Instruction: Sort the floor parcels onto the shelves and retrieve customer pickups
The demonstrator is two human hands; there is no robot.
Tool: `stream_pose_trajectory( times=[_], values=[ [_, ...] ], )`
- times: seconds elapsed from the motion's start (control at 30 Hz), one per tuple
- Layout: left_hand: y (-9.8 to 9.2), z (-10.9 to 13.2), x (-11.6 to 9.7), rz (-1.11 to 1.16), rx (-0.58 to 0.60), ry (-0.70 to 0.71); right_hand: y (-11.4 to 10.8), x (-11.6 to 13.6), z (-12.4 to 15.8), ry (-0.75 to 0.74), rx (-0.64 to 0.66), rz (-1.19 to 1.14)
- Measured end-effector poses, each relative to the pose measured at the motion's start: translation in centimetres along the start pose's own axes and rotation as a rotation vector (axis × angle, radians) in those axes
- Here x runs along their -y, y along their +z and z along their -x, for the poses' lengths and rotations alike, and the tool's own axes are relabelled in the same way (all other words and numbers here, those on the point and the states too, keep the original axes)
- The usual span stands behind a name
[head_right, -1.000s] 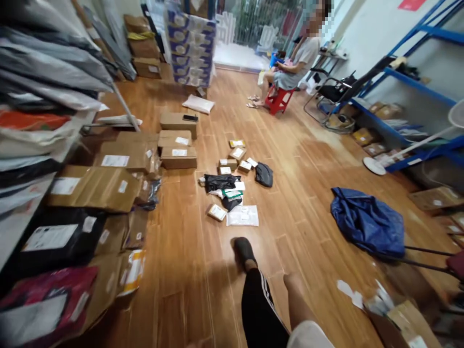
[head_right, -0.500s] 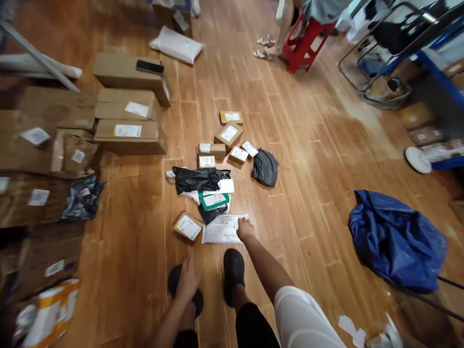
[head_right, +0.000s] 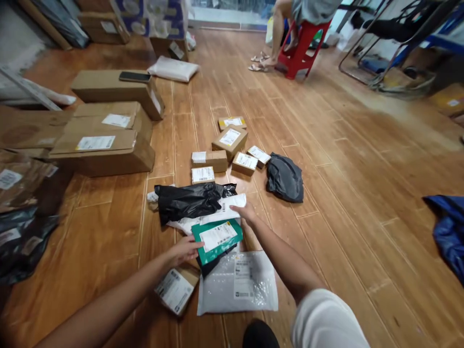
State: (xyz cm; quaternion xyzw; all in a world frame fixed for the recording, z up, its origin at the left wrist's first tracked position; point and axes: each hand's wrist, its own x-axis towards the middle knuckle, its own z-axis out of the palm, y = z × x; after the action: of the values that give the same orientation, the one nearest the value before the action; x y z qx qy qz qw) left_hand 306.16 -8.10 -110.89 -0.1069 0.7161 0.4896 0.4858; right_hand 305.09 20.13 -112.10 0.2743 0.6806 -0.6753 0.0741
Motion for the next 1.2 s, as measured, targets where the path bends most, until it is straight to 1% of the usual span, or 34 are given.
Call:
stream_pose_trajectory(
  times=[0.07, 0.1, 0.13, 0.17, 0.23, 0.3, 0.37, 0.4, 0.43, 0.47, 0.5, 0.53, 0.57, 0.6, 0.63, 0.67, 0.7, 0.73, 0.77, 0.8, 0.83, 0.9, 0.93, 1.03, 1.07, 1.1, 1.13, 1.17, 1.2],
  values=[
    [-0.1, 1.2, 1.2, -0.053, 0.052, -0.029, -2.3, -0.5, 2.8, 0.026, 0.011, -0.108],
    [-0.2, 1.6, 1.7, -0.081, 0.049, -0.037, -3.5, -0.7, 4.3, 0.041, 0.006, -0.147],
    [-0.4, 1.9, 2.1, -0.123, 0.012, -0.023, -4.6, -0.9, 5.8, 0.054, -0.006, -0.175],
    [-0.6, 2.1, 2.3, -0.187, -0.051, 0.023, -5.6, -1.0, 7.2, 0.068, -0.019, -0.202],
    [-0.8, 2.3, 1.9, -0.334, -0.189, 0.198, -7.1, -1.1, 9.7, 0.096, -0.034, -0.272],
    [-0.5, 2.7, 0.4, -0.443, -0.272, 0.425, -7.6, -1.0, 11.8, 0.127, -0.008, -0.35],
    [0.3, 3.6, -1.9, -0.497, -0.284, 0.622, -7.3, -0.7, 13.4, 0.159, 0.08, -0.376],
    [0.8, 4.1, -3.1, -0.519, -0.265, 0.69, -6.8, -0.4, 14.0, 0.17, 0.143, -0.355],
    [1.3, 4.7, -4.1, -0.544, -0.204, 0.718, -6.2, -0.1, 14.6, 0.177, 0.215, -0.321],
    [1.8, 5.3, -4.7, -0.559, -0.081, 0.699, -5.5, 0.2, 15.1, 0.178, 0.289, -0.281],
    [2.2, 5.9, -5.0, -0.551, 0.099, 0.636, -4.8, 0.5, 15.5, 0.179, 0.369, -0.24],
    [2.5, 6.4, -4.8, -0.513, 0.304, 0.543, -4.1, 0.7, 15.8, 0.182, 0.453, -0.2],
    [2.7, 6.9, -4.2, -0.455, 0.492, 0.44, -3.5, 0.7, 16.0, 0.188, 0.541, -0.156],
    [2.8, 7.3, -3.2, -0.394, 0.632, 0.348, -3.0, 0.5, 16.0, 0.188, 0.608, -0.104],
    [2.7, 7.7, -2.0, -0.356, 0.715, 0.284, -2.7, 0.1, 15.8, 0.176, 0.609, -0.042],
    [2.4, 8.1, -0.8, -0.355, 0.744, 0.248, -2.5, -0.5, 15.4, 0.152, 0.538, 0.024],
    [2.0, 8.4, 0.3, -0.385, 0.737, 0.229, -2.3, -1.2, 14.9, 0.122, 0.412, 0.088],
    [1.4, 8.6, 1.1, -0.427, 0.716, 0.219, -2.2, -2.1, 14.2, 0.092, 0.258, 0.142],
    [0.7, 8.8, 1.5, -0.461, 0.695, 0.21, -2.2, -3.1, 13.4, 0.076, 0.116, 0.181],
    [0.1, 8.7, 1.6, -0.467, 0.672, 0.202, -2.1, -4.0, 12.7, 0.079, 0.019, 0.206],
    [-0.6, 8.4, 1.3, -0.442, 0.643, 0.197, -1.9, -4.9, 12.0, 0.1, -0.015, 0.219],
    [-1.4, 7.3, -0.1, -0.392, 0.557, 0.233, -1.5, -6.1, 11.1, 0.143, 0.023, 0.226],
    [-1.5, 6.5, -1.0, -0.418, 0.493, 0.3, -1.2, -6.3, 10.9, 0.146, 0.056, 0.222],
    [-0.9, 4.0, -3.2, -0.665, 0.229, 0.631, -0.7, -5.7, 11.7, 0.067, 0.202, 0.189],
    [-0.4, 3.4, -3.6, -0.742, 0.153, 0.722, -0.7, -5.2, 12.4, 0.031, 0.266, 0.177],
    [0.1, 3.0, -3.7, -0.793, 0.108, 0.784, -0.6, -4.7, 13.3, 0.001, 0.334, 0.167],
    [0.6, 2.9, -3.7, -0.823, 0.107, 0.812, -0.6, -4.3, 14.3, -0.024, 0.404, 0.154],
    [1.1, 3.0, -3.3, -0.838, 0.149, 0.807, -0.7, -4.1, 15.3, -0.043, 0.464, 0.135],
    [1.5, 3.5, -2.8, -0.842, 0.22, 0.783, -0.7, -3.9, 16.2, -0.053, 0.514, 0.113]
  ],
)
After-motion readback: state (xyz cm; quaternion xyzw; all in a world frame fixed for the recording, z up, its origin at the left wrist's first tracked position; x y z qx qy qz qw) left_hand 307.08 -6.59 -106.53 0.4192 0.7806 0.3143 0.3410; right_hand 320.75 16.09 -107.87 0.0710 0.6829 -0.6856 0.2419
